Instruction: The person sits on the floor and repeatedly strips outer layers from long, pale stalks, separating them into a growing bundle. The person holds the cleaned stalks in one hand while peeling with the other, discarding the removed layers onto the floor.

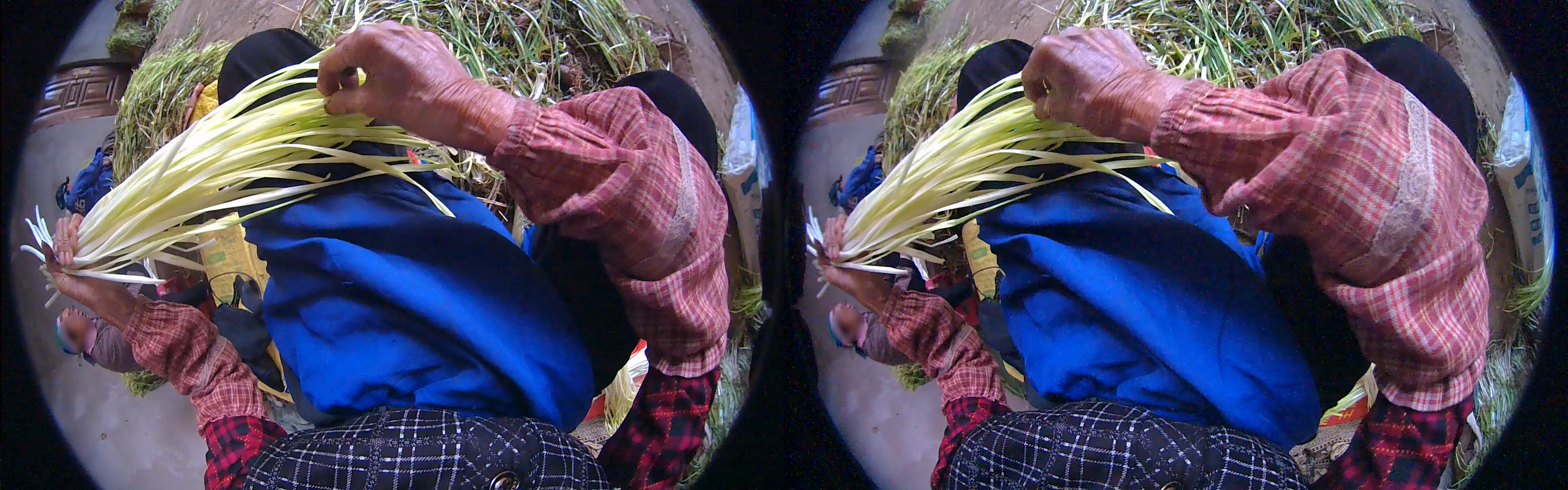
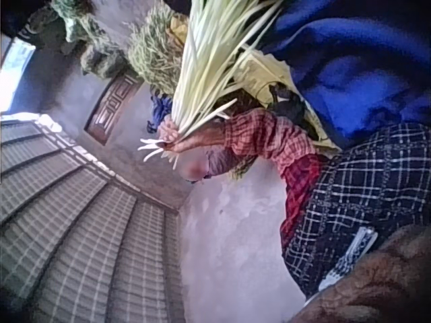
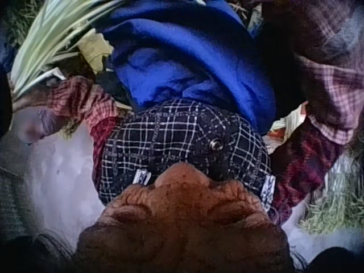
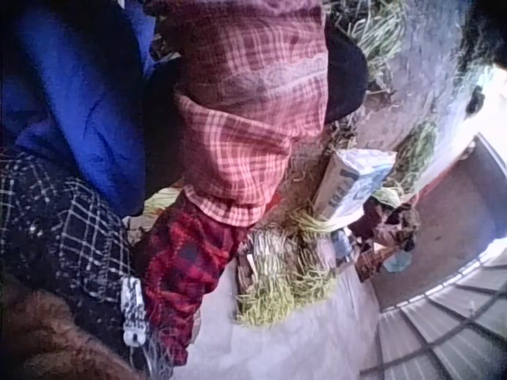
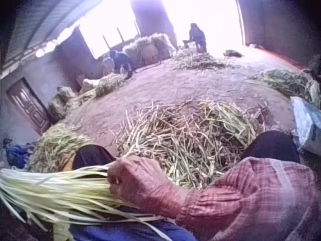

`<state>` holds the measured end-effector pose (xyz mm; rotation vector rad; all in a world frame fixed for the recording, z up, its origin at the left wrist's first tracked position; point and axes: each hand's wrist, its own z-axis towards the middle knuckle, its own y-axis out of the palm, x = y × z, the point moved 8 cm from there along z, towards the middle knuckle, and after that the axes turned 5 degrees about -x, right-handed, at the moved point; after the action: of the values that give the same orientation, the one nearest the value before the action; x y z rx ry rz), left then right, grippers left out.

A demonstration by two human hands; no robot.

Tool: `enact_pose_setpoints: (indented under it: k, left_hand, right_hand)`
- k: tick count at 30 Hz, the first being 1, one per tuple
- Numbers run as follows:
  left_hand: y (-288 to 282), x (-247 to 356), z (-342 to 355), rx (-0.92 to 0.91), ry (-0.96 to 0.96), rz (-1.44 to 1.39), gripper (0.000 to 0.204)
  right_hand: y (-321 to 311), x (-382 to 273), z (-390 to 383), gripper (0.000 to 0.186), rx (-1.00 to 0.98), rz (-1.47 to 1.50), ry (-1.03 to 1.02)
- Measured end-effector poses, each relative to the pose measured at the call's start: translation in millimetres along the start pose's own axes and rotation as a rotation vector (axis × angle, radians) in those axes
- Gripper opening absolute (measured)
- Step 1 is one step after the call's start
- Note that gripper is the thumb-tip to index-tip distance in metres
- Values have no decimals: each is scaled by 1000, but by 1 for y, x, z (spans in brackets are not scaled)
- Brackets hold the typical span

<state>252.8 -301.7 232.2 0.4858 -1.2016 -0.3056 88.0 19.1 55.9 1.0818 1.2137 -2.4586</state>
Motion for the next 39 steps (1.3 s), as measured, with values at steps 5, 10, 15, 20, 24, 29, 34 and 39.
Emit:
enact_pose_setpoints:
  k: [5,10,15,20,24,29,34,39]
  left_hand:
    - [-1,5,2,20,67,87,33]
    - [-7,16,3,1,52,53,32]
    - [-2,8,6,25,117,94,31]
    - [-1,14,9,-101,24,53,35]
    - [-2,15,11,-74,19,41,32]
    - [6,5,10,-13,64,23,33]
    - [9,5,14,-24,113,30,28]
    - [12,8,10,-26,166,103,27]
  right_hand:
    - [-10,11,3,15,-85,244,-2]
    - [-13,13,1,16,-296,507,365]
    - [-11,21,9,13,-75,372,-58]
    - [-17,6,4,15,-322,464,341]
    - [-13,16,4,16,-270,388,183]
    - [-15,3,6,19,-180,230,-52]
    - [-18,-13,7,17,-115,10,-176]
    - [-15,-5,4,11,-101,-241,-110]
